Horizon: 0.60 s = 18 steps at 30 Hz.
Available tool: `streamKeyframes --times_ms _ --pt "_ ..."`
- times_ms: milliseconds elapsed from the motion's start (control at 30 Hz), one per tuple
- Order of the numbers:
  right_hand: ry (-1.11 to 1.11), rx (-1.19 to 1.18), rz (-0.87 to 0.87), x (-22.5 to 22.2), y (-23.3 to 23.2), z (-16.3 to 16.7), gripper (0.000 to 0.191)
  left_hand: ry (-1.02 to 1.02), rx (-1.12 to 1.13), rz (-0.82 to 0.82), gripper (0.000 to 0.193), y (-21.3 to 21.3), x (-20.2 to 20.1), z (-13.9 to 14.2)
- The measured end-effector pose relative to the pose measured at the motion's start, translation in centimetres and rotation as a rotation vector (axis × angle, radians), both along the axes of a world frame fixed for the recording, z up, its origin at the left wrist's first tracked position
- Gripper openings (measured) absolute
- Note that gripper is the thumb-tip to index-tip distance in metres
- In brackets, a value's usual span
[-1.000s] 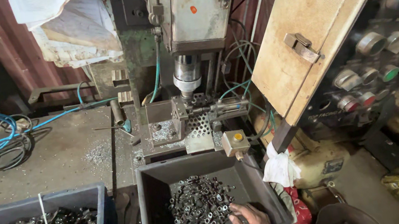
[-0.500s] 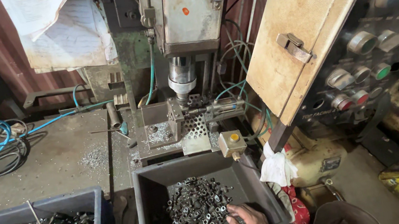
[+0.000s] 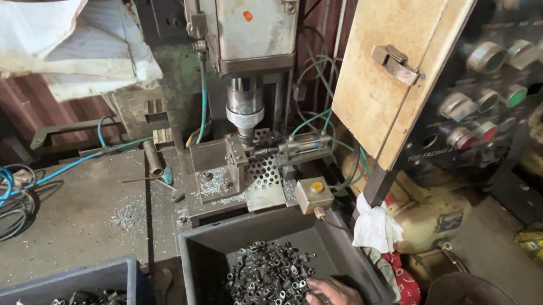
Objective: The person repeatedly picks small metal parts from a bin, places them into a drill press jig, activates the machine, and then removes the processed parts into another bin. The cycle continues throughout the clip.
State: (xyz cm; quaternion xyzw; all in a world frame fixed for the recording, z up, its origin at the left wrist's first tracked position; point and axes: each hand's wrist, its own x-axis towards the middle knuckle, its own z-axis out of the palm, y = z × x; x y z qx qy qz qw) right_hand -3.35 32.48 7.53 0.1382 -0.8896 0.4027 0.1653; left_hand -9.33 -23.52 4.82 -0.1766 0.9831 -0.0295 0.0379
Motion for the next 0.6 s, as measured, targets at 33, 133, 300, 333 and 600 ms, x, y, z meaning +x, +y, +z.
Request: streamKeyframes --times_ms 33,133,300,333,600 --pt "0.002 0.008 0.0 0.0 0.1 -0.1 0.031 -0.006 -0.001 -0.006 0.047 -0.1 0.0 0.2" --pt "0.0 0.006 -0.003 0.1 0.4 -0.3 0.031 -0.047 -0.07 -0.16 0.05 0.1 0.2 0.7" --pt "0.022 -0.078 0.003 -0.1 0.6 -0.2 0.032 0.19 0.734 0.192 0.044 6.8 2.6 1.9" --pt "-0.043 -0.133 0.025 0.1 0.4 -0.1 0.034 0.327 0.873 0.052 0.034 9.3 4.3 1.9" --pt "-0.148 -0.067 0.359 2.6 -3.3 0.5 0.05 -0.092 1.324 -0.407 0.01 26.8 5.7 3.1"
